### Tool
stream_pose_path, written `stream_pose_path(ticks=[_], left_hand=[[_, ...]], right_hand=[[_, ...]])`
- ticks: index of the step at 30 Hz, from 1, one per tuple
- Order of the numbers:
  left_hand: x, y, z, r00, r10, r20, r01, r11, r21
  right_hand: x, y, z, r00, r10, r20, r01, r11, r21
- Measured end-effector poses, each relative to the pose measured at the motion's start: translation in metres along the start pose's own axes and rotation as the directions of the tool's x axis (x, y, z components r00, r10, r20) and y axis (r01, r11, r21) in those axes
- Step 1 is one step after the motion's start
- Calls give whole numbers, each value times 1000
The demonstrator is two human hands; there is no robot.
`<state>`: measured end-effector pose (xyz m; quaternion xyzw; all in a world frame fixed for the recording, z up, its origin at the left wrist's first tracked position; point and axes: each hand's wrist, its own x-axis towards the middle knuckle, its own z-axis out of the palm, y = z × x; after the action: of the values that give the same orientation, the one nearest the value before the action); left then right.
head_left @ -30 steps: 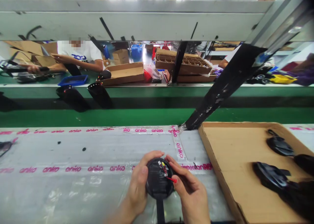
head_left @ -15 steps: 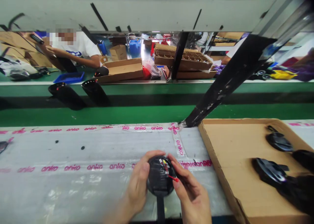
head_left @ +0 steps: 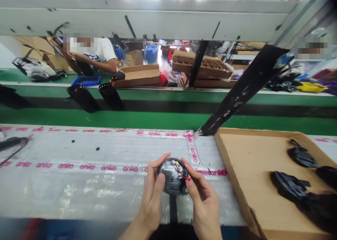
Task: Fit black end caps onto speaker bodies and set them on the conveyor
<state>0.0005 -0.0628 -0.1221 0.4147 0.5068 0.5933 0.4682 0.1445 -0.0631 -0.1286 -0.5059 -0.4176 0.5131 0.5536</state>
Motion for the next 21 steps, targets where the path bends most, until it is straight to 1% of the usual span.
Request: stream_pose_path(ticks=[3, 5, 6, 8, 12, 15, 17, 18, 21], left_hand=[[3, -12, 6, 991, 124, -55, -123, 992, 24], [7, -17, 9, 984, 166, -63, -165, 986, 27], [10, -18, 10, 985, 164, -50, -163, 986, 32], [13, -16, 9, 990, 137, 10, -138, 990, 43], [16, -1, -4, 988, 50, 148, -59, 997, 54], [16, 10, -16, 962, -58, 265, 42, 997, 66], [15, 13, -20, 942, -92, 322, 69, 994, 82], [15, 13, -21, 940, -87, 330, 60, 994, 93], [14, 6, -20, 954, -33, 297, -7, 991, 133]], right_hand=[[1, 3, 2, 999, -30, -20, 30, 1000, 3], [1, 3, 3, 999, -39, -34, 39, 999, 10], [2, 2, 4, 999, -38, -38, 38, 999, 12], [2, -1, 5, 998, -38, -49, 38, 999, 4], [4, -7, 5, 997, -57, -42, 57, 998, -15], [6, -9, 4, 999, -41, -23, 41, 999, -4], [5, -7, 4, 999, -35, -26, 35, 999, -2], [5, -6, 5, 999, -42, -35, 42, 999, -7], [3, 0, 7, 996, -68, -59, 67, 997, -26]])
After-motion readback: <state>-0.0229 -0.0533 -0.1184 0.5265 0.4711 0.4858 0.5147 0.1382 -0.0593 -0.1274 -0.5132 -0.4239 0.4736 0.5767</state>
